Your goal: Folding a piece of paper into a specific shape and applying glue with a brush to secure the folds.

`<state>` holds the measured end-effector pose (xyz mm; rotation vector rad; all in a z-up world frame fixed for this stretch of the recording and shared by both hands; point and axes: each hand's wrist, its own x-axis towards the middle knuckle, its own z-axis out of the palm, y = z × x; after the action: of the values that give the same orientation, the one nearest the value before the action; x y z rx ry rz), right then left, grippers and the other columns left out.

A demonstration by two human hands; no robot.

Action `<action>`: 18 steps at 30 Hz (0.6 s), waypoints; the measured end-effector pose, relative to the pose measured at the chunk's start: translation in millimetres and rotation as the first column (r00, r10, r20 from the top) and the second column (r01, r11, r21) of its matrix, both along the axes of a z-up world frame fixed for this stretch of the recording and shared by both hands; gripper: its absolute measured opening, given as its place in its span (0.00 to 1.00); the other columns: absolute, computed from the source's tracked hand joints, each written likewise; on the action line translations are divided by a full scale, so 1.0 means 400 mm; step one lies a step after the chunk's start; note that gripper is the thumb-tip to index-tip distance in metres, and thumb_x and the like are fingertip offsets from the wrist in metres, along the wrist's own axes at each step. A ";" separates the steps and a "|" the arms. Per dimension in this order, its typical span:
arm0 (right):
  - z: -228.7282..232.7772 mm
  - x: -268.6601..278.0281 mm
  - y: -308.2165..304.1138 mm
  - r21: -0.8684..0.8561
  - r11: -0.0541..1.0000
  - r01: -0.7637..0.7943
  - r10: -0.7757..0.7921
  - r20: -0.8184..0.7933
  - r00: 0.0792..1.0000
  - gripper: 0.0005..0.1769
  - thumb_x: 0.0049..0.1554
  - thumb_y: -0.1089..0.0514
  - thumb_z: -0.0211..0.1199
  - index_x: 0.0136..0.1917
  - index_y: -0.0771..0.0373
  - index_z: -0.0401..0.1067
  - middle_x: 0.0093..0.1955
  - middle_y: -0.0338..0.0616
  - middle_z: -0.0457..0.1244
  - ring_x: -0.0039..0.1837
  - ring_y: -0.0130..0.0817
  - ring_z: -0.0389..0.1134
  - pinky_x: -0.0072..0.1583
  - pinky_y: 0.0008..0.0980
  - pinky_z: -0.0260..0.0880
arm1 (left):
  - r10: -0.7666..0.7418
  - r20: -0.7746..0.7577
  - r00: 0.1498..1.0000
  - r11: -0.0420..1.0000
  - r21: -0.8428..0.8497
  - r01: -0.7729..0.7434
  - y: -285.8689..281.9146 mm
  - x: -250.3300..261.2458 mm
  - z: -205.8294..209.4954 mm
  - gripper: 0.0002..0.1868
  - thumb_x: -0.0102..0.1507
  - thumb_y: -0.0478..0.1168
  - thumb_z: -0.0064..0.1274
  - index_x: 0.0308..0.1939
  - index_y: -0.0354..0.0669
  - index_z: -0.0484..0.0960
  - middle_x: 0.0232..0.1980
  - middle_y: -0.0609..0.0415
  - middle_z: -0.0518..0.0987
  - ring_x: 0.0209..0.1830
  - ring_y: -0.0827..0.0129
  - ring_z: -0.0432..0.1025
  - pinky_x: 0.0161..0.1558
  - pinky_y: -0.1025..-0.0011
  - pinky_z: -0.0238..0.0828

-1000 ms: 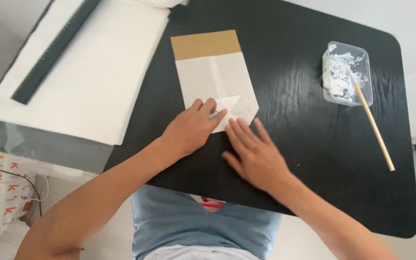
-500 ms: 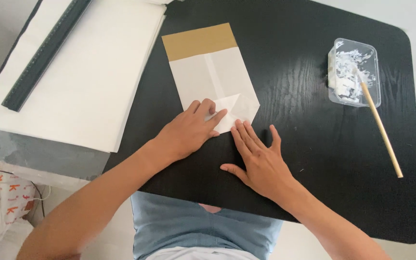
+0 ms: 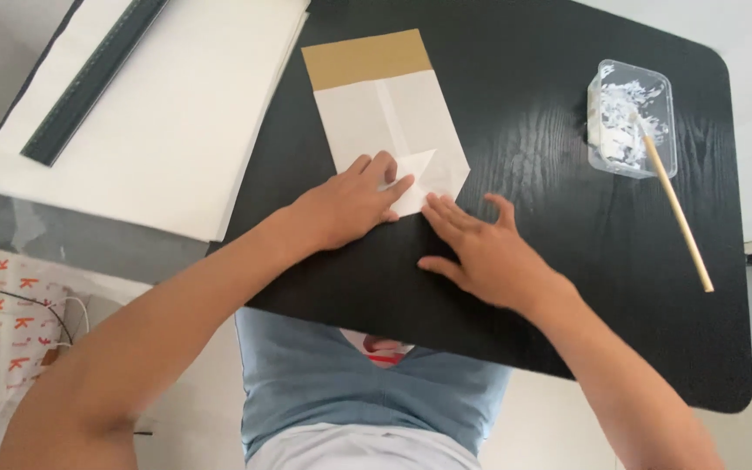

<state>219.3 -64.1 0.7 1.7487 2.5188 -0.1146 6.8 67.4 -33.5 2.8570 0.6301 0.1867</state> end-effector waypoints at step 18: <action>0.059 0.792 -0.184 0.422 0.856 0.300 -0.076 -0.470 0.880 0.21 0.77 0.80 0.52 0.81 0.89 0.59 0.71 0.80 0.62 0.69 0.64 0.64 0.73 0.53 0.64 | -0.093 0.392 0.915 0.995 0.009 0.098 0.019 -0.078 -0.044 0.13 0.68 0.43 0.57 0.52 0.40 0.83 0.62 0.45 0.72 0.55 0.52 0.67 0.59 0.55 0.67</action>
<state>536.2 -137.8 24.2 2.4141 2.8541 0.1501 -24.3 74.9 -51.1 2.7108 0.4051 0.7161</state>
